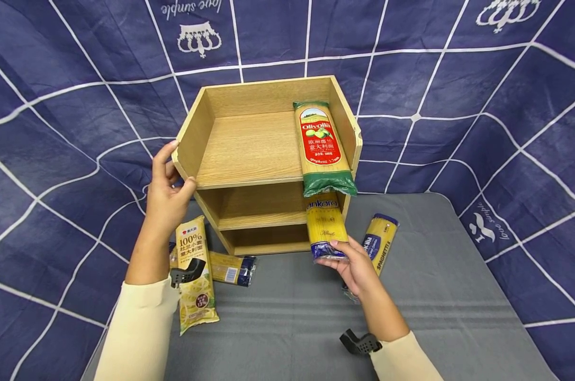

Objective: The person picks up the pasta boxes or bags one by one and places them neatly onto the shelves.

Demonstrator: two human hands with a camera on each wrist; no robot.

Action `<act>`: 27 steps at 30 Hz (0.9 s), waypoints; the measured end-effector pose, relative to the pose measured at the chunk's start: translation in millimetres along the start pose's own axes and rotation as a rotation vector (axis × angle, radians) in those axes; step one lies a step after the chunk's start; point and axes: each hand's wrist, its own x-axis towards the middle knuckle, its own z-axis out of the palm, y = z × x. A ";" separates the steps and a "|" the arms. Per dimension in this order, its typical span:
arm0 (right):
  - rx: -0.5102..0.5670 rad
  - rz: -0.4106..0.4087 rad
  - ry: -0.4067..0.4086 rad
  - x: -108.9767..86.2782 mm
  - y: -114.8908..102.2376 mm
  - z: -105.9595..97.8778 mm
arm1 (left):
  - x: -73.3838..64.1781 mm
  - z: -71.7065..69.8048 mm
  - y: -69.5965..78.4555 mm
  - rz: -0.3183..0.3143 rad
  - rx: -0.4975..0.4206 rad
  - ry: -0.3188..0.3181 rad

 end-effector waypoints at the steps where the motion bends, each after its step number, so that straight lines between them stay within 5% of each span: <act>1: 0.011 0.001 0.010 1.6 -0.5 0.6 | -0.1 0.0 0.3 0.000 -0.003 -0.001; 13: 0.018 -0.008 0.042 14.7 -2.6 3.4 | -0.5 -0.7 0.1 -0.012 0.017 -0.007; 27: 0.028 -0.018 -0.046 -2.6 9.3 0.0 | 0.3 0.1 -2.0 -0.004 0.030 0.005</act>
